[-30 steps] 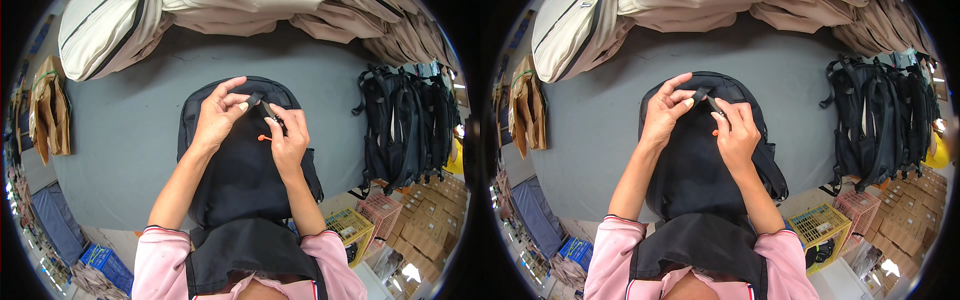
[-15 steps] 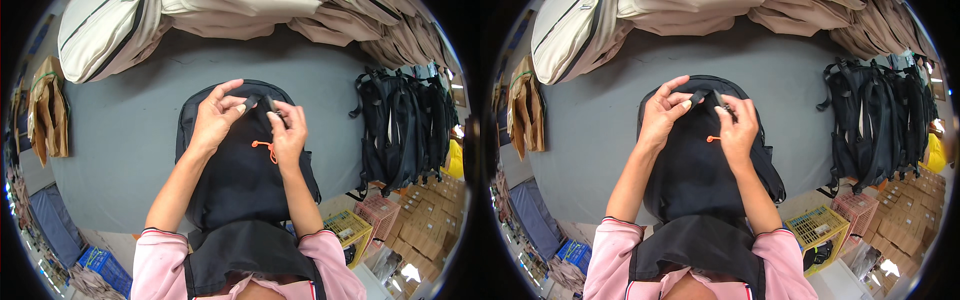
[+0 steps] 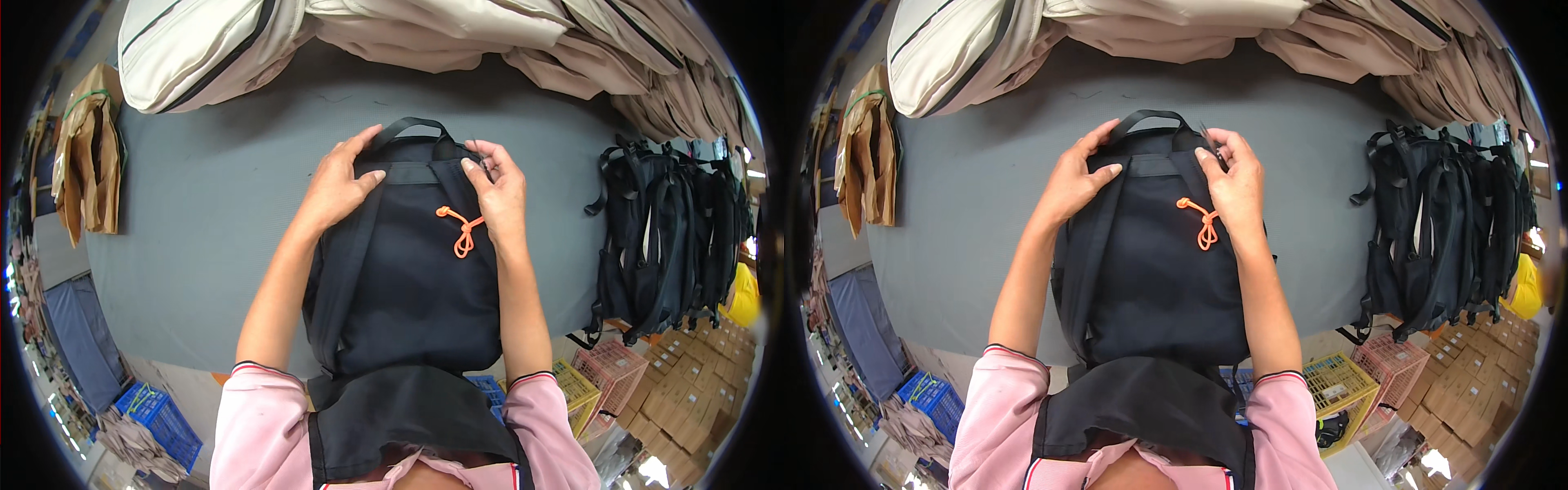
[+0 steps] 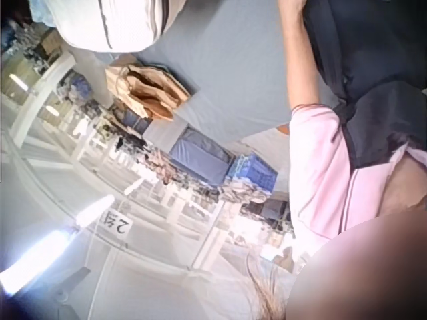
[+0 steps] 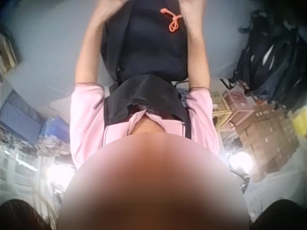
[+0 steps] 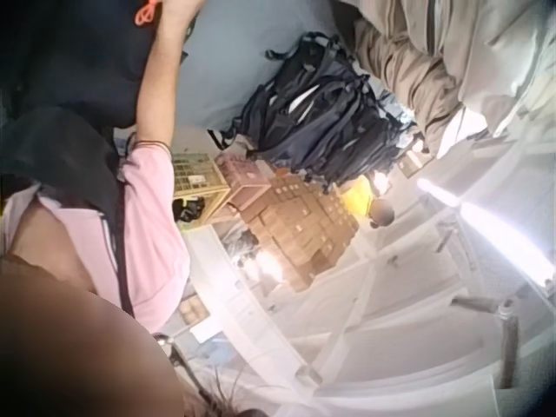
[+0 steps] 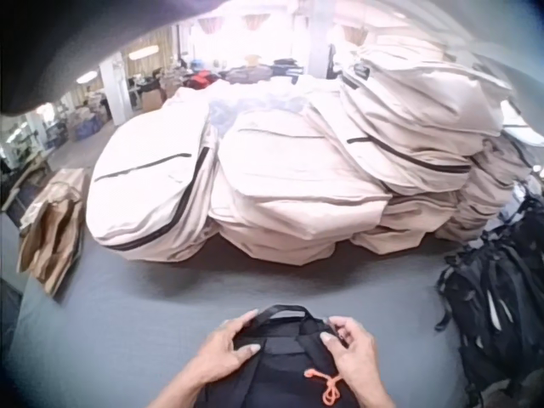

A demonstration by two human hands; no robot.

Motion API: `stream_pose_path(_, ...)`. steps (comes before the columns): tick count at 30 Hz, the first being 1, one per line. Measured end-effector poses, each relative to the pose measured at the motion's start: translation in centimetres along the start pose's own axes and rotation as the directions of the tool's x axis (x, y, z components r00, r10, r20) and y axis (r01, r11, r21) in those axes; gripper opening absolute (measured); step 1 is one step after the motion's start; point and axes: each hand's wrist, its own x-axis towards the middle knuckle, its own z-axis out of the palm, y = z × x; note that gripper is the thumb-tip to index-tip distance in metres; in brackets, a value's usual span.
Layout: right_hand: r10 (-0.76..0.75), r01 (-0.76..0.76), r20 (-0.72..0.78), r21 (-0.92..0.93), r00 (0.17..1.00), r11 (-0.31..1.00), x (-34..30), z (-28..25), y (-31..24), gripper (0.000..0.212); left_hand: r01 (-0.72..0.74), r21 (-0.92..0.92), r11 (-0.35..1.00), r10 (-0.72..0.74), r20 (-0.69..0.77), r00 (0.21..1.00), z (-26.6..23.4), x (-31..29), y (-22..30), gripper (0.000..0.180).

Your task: Trimming excess threads and inspecting buckles on black backpacks using thread clippers.

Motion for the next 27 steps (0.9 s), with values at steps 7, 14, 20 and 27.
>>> stream_pose_path(7, -0.127, 0.127, 0.074, 0.008, 0.989, 0.992, 0.4, 1.7, -2.9, 0.027, 0.159, -0.359, 0.920, -0.125, 0.118, 0.985, -0.7, 0.8, -0.8, 0.045)
stream_pose_path(14, -0.231, 0.288, 0.195, -0.355, 0.953, 0.889, 2.7, 4.4, -1.6, 0.028, 0.145, -0.363, 0.920, -0.110, 0.116, 0.987, 0.0, 2.4, -1.7, 0.036)
stream_pose_path(20, -0.331, 0.343, 0.101, -0.388, 0.938, 0.856, 0.7, 4.4, -3.0, 0.025, 0.143, -0.380, 0.914, -0.157, -0.006, 0.988, 0.4, 2.6, -1.2, 0.029)
stream_pose_path(27, -0.472, 0.527, 0.235, -0.422, 0.850, 0.738, 1.4, 6.1, -3.3, 0.014, 0.111, -0.380, 0.918, -0.130, -0.024, 0.991, 0.5, 2.7, -1.5, 0.026)
